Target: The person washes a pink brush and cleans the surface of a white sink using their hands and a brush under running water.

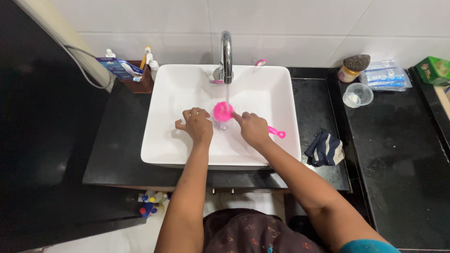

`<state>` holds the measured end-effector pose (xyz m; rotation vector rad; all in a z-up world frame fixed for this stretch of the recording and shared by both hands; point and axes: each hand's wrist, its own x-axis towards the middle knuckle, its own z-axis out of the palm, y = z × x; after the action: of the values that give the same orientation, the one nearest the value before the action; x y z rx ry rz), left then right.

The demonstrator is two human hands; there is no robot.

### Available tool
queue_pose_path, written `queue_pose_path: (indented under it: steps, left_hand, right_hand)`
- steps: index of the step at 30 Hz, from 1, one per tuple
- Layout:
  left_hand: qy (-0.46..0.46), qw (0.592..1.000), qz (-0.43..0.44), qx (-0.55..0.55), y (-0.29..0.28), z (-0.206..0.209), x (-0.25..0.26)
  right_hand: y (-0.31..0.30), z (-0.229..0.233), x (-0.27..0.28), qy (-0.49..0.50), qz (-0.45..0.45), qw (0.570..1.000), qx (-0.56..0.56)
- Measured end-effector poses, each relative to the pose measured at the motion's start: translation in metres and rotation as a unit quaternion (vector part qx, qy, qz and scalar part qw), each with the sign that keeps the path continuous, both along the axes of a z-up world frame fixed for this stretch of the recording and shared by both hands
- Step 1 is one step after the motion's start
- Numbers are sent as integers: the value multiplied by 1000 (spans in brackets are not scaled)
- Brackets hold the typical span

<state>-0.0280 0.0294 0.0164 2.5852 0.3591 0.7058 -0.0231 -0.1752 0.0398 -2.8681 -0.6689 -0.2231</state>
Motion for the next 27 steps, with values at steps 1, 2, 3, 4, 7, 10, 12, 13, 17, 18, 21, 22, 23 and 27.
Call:
queue_pose_path:
  steps: [1,2,3,4,7,10,12,13,17,18,21,22,23,27]
  left_hand:
    - [-10,1000,-1,14,0,-1,1]
    - [-16,999,-3,31,2,-2,-2]
    - [-12,999,-3,31,1,-3,-6]
    - [-14,999,-5,31,0,-2,-3]
    - [-31,999,-34,28,-1,2,-3]
    - [-45,997,-56,25,-2,0,0]
    - [-43,997,-53,29,-1,-3,1]
    - [-38,998,-46,32,-1,-4,2]
    - [-26,998,-37,42,-1,-8,2]
    - [-25,998,-40,43,0,-8,1]
    - [-44,997,-49,41,-1,-6,3]
    - [-54,995,-76,29,0,-7,2]
    - [-65,993,-102,18,-1,-8,1]
    - [-19,987,-159,30,-5,-11,2]
  right_hand:
    - [0,1,0,34,9,999,-32]
    - [1,2,-3,72,18,995,-61]
    - [-2,6,-6,76,19,995,-61]
    - [-5,13,-2,75,2,995,-68]
    - [-12,32,-1,129,-68,989,2]
    - [-21,38,10,247,-131,947,157]
    - [-29,39,15,310,-142,910,237]
    - [-33,41,17,376,-131,874,277]
    - [-39,53,25,358,-158,865,314]
    - [-39,56,24,358,-159,864,316]
    - [-36,64,24,439,-102,808,379]
    - [-32,65,23,359,-120,831,407]
    - [-29,65,21,277,-136,848,432]
    - [-26,68,19,410,-91,832,362]
